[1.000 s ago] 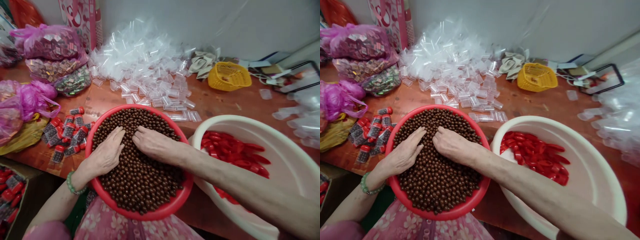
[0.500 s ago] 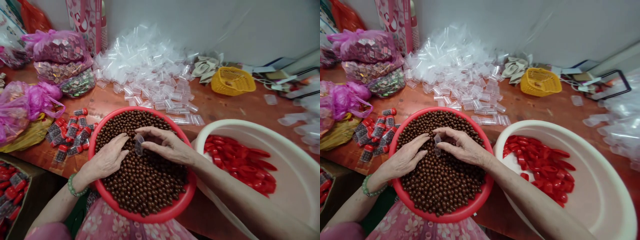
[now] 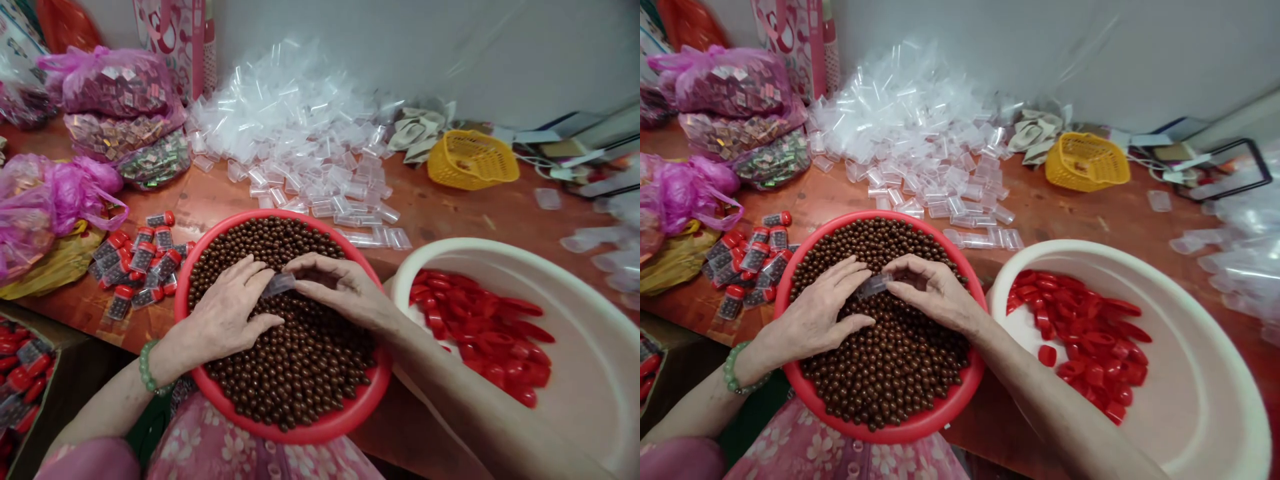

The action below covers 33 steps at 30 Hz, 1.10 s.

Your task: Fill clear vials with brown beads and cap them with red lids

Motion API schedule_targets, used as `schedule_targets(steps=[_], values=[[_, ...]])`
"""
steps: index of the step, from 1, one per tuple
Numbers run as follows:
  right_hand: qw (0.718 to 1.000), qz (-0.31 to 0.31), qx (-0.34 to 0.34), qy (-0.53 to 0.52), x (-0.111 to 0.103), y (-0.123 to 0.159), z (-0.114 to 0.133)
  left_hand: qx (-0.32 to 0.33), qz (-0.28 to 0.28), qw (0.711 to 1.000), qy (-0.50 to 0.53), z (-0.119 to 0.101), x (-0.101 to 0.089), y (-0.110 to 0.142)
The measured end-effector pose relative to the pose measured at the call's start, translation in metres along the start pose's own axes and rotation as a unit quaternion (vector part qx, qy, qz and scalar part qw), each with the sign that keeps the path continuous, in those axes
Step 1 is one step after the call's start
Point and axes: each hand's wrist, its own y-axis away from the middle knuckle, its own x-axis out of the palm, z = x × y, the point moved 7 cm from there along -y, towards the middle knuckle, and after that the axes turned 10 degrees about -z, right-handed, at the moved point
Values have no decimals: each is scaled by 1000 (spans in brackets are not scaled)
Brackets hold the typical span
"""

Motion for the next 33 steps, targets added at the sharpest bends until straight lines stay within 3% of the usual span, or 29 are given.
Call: schedule_targets(steps=[5,8,13,17,21,26,29,31,33], values=[[981,42,-124,143,4,7,15,-28,5,999,-28,10,12,9],[957,98,-155,224,17,6,24,-29,13,999,-21,13,18,12],[923,131,-146,332,34,-1,27,-37,22,999,-8,15,22,8],[935,119,-126,309,37,-3,24,-27,24,999,13,14,22,7],[935,131,-111,309,27,-1,21,-15,24,998,52,14,18,9],[876,177,-96,438,8,2,14,-42,16,997,56,15,15,8],[833,206,-69,509,16,1,6,-57,14,997,54,15,19,7],[834,215,-72,503,30,-1,5,-64,17,996,59,16,23,6],[864,207,-84,451,43,-3,6,-69,19,995,70,17,26,6]])
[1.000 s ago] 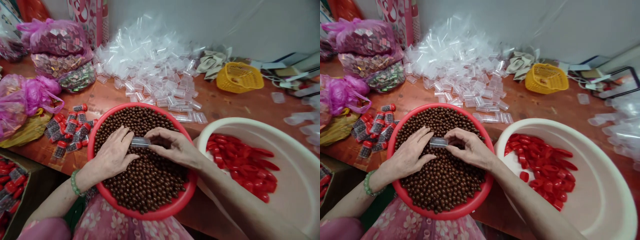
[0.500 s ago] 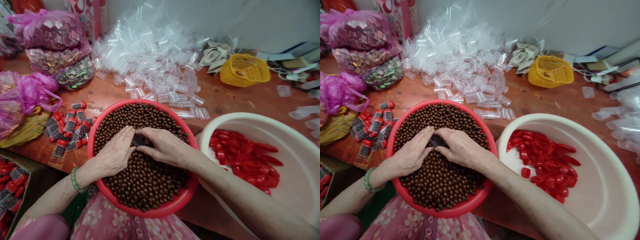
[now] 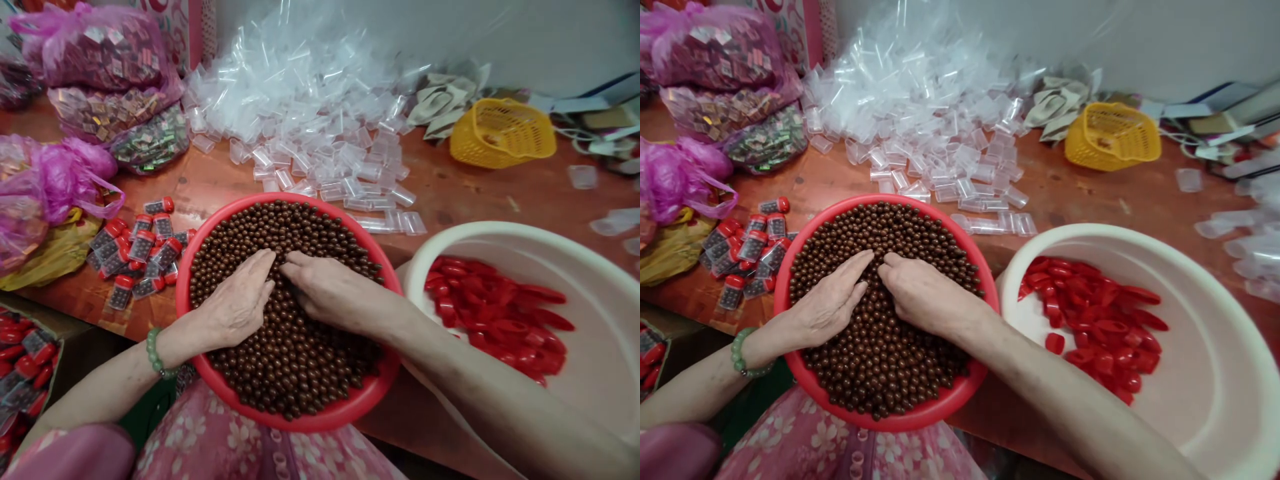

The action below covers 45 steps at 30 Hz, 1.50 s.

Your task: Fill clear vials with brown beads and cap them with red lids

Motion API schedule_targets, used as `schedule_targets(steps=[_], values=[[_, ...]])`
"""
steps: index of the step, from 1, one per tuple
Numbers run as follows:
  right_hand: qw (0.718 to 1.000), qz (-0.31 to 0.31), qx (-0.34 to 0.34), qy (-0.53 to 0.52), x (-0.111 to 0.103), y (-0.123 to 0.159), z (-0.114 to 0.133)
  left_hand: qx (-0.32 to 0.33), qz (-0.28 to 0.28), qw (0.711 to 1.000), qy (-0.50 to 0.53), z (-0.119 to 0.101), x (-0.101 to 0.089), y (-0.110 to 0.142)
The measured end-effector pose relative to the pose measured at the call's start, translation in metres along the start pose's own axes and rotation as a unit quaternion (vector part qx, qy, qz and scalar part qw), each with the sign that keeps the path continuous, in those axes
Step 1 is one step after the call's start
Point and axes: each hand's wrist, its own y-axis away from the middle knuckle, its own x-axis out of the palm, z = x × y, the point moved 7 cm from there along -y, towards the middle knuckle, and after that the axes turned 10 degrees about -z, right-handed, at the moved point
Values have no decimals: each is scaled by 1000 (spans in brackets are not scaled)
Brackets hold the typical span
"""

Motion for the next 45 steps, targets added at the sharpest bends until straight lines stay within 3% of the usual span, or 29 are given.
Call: schedule_targets(steps=[4,9,17,21,27,32,35,38,40,45], values=[[983,-64,-14,-172,3,-5,3,-15,9,1000,25,0,0,-2],[928,-115,-14,-355,-1,0,-4,-9,8,997,75,-9,-8,-4],[853,-95,-21,-512,-6,3,1,-27,-70,986,146,-1,-25,-9],[868,-117,-37,-481,-13,4,4,-50,-92,983,152,5,-27,-10],[951,-180,-22,-251,-31,13,20,15,-113,984,138,-2,-27,-7],[984,-133,-5,-115,-38,26,28,0,-100,982,159,-1,-29,-4],[977,-163,-70,-118,-54,27,19,-37,-109,975,190,3,-34,-4],[935,-287,-134,-158,-75,14,-6,-56,-102,970,215,5,-36,-5],[914,-341,-161,-151,-77,-4,-23,-54,-97,967,231,5,-36,-6],[933,-280,-209,-88,-43,-49,-43,-67,-97,957,265,9,-35,-6]])
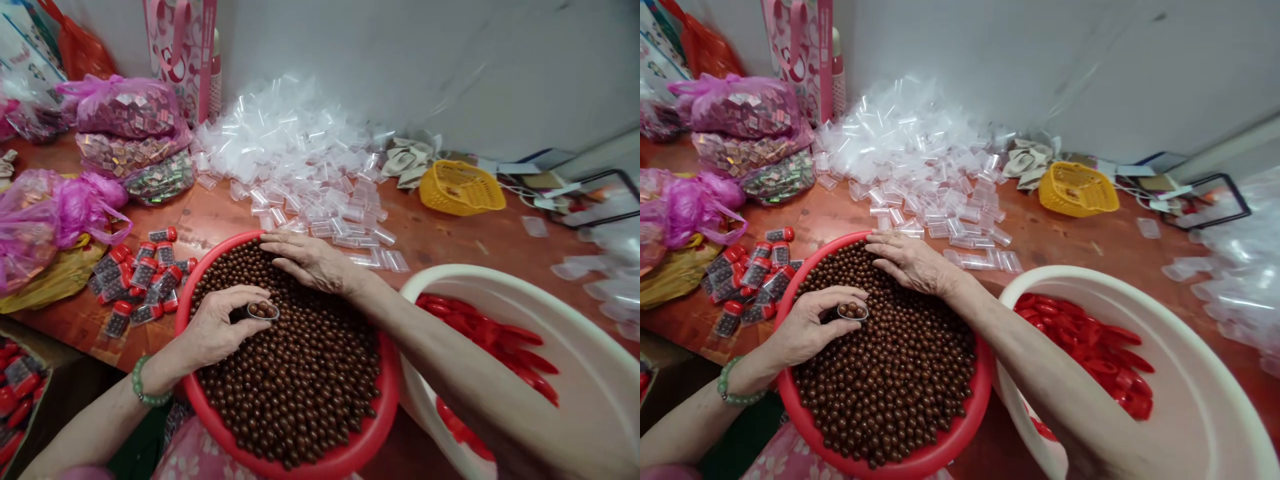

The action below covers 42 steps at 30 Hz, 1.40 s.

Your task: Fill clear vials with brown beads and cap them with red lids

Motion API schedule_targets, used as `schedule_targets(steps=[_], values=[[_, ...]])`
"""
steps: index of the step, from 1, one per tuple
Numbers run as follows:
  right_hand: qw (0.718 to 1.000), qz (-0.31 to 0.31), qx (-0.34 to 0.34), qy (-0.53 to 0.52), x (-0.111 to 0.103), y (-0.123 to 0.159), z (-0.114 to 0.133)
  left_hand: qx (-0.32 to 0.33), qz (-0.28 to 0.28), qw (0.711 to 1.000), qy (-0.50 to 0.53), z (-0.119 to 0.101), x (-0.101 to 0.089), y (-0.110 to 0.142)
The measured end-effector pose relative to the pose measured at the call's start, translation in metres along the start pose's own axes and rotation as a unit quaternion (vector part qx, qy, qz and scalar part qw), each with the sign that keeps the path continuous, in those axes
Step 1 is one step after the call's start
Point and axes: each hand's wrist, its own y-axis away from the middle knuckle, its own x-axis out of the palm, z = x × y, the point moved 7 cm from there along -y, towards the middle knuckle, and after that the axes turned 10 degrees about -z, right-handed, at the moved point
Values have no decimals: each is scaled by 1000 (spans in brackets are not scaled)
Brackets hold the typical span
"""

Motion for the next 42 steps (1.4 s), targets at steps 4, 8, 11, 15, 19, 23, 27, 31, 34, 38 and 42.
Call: schedule_targets(steps=[4,8,11,15,19,23,27,31,34,38,42], values=[[999,31,7,-11,16,14,-1,-29,1,999,28,3,1,-1],[997,40,54,-42,19,31,14,-51,-1,998,48,5,4,-3],[991,57,97,-66,24,37,25,-62,-7,996,59,8,4,-2],[986,98,103,-89,29,38,48,-78,-7,990,113,10,5,1],[987,128,80,-46,19,37,72,-75,-17,984,164,3,2,3],[994,41,100,-17,-19,35,82,-62,11,980,187,-9,5,6],[986,-77,131,-76,-54,30,90,-50,27,986,158,-18,6,4],[981,-95,123,-118,-57,22,101,-46,45,990,127,-21,8,-2],[982,-90,118,-121,-52,19,101,-58,67,988,127,-18,11,-4],[979,-81,103,-155,-47,16,98,-58,85,985,137,-17,12,-3],[974,-76,114,-180,-44,14,93,-48,98,982,156,-20,13,-2]])
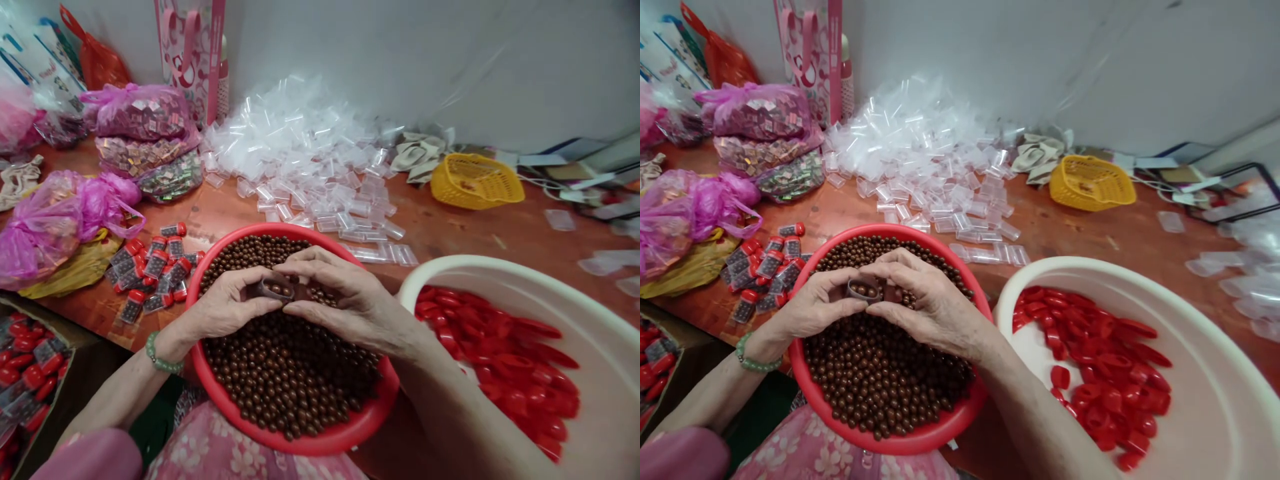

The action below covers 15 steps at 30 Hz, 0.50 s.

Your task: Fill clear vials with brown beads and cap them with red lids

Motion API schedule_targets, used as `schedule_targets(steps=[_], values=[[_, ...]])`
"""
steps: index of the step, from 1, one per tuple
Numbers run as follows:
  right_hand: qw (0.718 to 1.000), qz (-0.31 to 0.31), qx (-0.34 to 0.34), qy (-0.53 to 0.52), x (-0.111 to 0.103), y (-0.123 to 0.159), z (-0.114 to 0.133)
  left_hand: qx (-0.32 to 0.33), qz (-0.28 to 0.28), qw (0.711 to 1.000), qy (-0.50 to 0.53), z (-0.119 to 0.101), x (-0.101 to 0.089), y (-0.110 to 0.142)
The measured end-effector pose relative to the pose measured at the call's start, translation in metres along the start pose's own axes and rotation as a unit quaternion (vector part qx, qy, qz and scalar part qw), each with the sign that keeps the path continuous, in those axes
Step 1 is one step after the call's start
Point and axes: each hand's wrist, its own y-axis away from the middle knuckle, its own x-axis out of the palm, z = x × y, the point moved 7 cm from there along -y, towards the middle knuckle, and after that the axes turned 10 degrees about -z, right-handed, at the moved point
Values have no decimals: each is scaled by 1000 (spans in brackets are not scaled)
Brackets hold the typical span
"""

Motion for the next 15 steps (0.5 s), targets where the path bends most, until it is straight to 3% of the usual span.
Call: schedule_targets(steps=[6,10,12,15], values=[[1000,-26,7,0,1,0,-6,-22,-21,1000,-7,2,-6,-2],[998,-47,28,12,-7,8,-2,-52,-45,994,80,2,-13,1],[995,-71,41,50,-24,20,2,-52,-28,991,123,-3,-12,4],[969,-164,83,167,-76,55,-3,-38,-18,994,104,-11,-10,6]])
